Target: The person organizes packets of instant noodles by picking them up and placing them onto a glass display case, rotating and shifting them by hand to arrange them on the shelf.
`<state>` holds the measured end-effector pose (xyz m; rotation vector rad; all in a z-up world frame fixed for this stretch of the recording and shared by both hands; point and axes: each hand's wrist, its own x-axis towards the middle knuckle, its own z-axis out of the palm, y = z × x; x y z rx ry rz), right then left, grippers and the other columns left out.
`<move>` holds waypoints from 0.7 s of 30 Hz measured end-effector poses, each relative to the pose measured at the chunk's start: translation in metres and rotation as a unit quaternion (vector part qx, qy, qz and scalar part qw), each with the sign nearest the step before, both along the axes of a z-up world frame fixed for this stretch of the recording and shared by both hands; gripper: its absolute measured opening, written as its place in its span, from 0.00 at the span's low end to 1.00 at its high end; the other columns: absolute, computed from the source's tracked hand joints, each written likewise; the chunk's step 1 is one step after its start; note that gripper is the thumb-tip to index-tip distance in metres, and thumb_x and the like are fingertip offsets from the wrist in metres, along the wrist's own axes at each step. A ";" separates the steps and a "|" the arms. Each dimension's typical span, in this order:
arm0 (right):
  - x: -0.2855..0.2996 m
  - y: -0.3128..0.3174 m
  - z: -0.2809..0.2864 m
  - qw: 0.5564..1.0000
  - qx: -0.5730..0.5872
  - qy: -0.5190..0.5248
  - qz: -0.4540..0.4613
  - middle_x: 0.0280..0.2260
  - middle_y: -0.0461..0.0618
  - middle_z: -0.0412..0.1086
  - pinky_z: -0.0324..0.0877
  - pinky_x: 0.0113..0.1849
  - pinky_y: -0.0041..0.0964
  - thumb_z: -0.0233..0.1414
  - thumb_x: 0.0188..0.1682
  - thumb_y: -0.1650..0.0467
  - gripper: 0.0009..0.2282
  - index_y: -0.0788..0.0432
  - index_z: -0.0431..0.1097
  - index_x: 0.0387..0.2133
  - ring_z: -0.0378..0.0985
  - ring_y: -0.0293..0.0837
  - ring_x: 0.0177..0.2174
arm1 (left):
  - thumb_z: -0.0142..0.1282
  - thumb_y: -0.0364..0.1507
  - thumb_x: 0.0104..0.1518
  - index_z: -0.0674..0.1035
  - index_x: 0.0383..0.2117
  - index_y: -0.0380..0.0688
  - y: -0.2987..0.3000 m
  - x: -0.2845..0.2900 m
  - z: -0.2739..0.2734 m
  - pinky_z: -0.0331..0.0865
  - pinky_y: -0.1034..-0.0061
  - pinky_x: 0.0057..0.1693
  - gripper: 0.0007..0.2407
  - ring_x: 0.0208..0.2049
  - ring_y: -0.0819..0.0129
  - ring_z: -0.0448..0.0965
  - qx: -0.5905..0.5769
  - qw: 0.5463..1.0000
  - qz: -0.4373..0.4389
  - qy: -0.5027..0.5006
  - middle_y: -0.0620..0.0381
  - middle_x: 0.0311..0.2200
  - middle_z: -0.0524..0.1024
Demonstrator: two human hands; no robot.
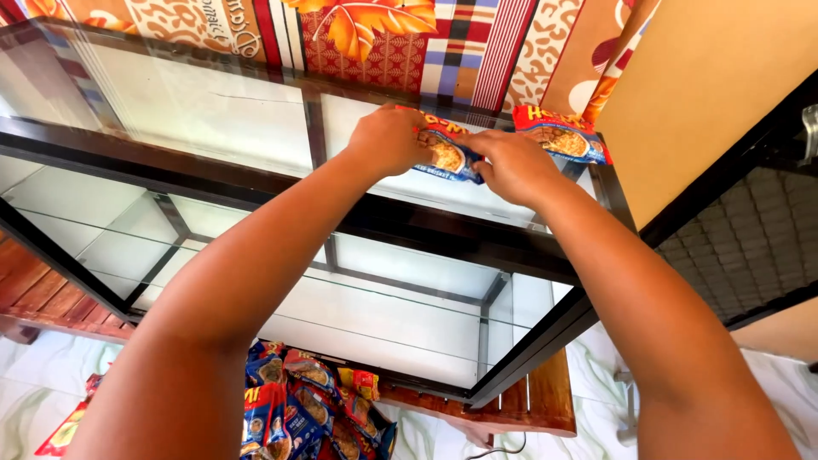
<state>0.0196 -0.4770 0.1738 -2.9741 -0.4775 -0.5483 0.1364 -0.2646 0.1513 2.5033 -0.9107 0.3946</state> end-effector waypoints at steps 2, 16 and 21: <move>0.007 -0.006 0.007 0.998 -0.042 -0.034 -0.019 0.53 0.49 0.72 0.69 0.47 0.52 0.55 0.49 0.68 0.18 0.47 0.73 0.54 0.74 0.56 0.48 | 0.66 0.49 0.49 0.80 0.54 0.53 -0.011 0.005 0.005 0.70 0.64 0.61 0.26 0.60 0.58 0.74 0.037 0.999 0.019 0.031 0.54 0.55 0.78; 0.039 -0.135 -0.004 0.984 -0.076 0.118 -0.109 0.69 0.55 0.48 0.55 0.60 0.51 0.58 0.46 0.55 0.28 0.32 0.62 0.63 0.53 0.57 0.65 | 0.58 0.43 0.58 0.69 0.62 0.74 -0.080 -0.011 0.021 0.47 0.29 0.65 0.23 0.71 0.54 0.49 0.129 0.991 -0.031 0.019 0.59 0.67 0.59; 0.043 -0.132 -0.001 0.985 -0.072 0.120 -0.105 0.68 0.53 0.53 0.58 0.59 0.48 0.58 0.45 0.57 0.25 0.35 0.67 0.59 0.56 0.56 0.65 | 0.58 0.41 0.60 0.70 0.62 0.73 -0.100 0.002 0.020 0.51 0.29 0.65 0.22 0.71 0.55 0.54 0.124 0.991 -0.016 0.043 0.59 0.65 0.64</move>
